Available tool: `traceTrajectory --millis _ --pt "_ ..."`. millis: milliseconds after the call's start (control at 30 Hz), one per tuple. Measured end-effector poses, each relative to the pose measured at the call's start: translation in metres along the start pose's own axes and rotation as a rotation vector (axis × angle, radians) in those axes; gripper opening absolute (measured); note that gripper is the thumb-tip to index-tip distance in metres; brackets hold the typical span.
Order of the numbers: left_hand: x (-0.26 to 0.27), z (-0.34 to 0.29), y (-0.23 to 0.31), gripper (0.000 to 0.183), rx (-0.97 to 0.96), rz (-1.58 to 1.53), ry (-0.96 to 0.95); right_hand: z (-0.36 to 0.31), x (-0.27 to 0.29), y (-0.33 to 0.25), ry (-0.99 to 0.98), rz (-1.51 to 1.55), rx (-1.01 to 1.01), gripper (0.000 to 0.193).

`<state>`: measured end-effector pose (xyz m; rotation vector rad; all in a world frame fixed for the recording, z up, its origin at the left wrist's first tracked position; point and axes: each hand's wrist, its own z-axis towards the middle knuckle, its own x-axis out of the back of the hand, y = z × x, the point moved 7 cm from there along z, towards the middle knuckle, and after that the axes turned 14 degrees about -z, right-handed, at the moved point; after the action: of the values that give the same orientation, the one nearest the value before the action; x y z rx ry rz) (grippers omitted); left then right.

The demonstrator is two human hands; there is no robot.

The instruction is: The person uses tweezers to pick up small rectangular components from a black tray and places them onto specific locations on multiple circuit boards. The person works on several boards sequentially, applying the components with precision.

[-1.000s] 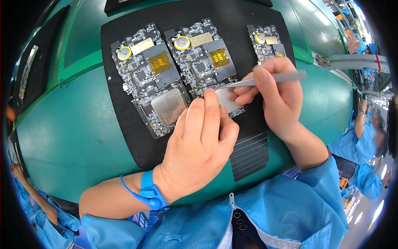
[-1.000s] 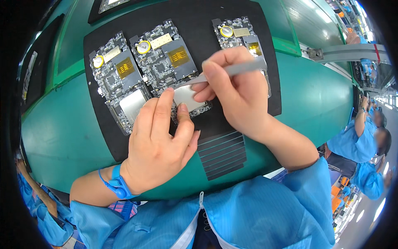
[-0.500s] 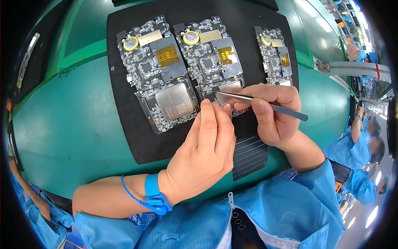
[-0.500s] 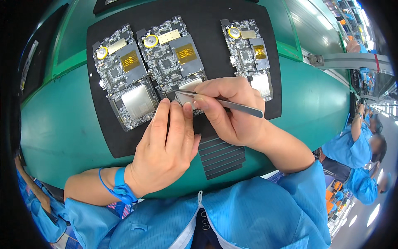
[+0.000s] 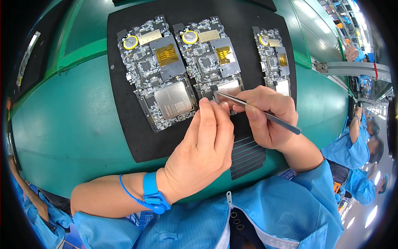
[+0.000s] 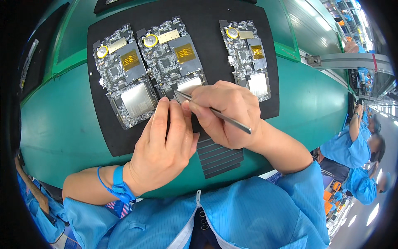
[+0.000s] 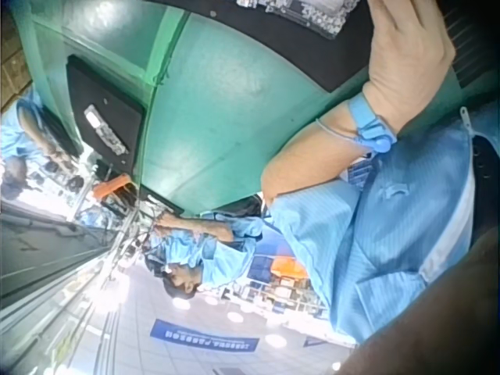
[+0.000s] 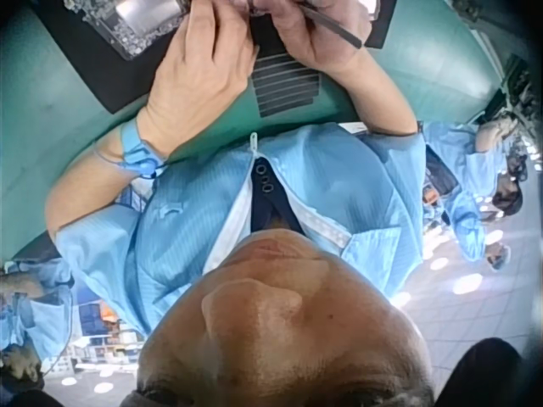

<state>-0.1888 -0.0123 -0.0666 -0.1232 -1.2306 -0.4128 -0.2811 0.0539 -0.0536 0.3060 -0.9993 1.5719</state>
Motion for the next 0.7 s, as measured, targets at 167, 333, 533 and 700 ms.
traceTrajectory --millis 167,333,533,700 --pt "0.004 0.0 0.0 0.042 0.051 -0.057 0.044 0.0 0.013 -0.002 -0.041 0.164 -0.114 0.011" --pt "0.007 -0.006 0.024 0.032 -0.209 -0.3 -0.04 -0.046 0.052 0.004 0.144 0.471 -0.609 0.016" --pt "-0.01 -0.019 0.055 0.03 -0.44 -0.547 -0.16 -0.132 0.071 -0.013 0.174 0.495 -0.855 0.017" --pt "-0.016 -0.009 0.066 0.036 -0.492 -0.524 -0.316 -0.17 0.078 -0.017 0.174 0.535 -0.923 0.017"
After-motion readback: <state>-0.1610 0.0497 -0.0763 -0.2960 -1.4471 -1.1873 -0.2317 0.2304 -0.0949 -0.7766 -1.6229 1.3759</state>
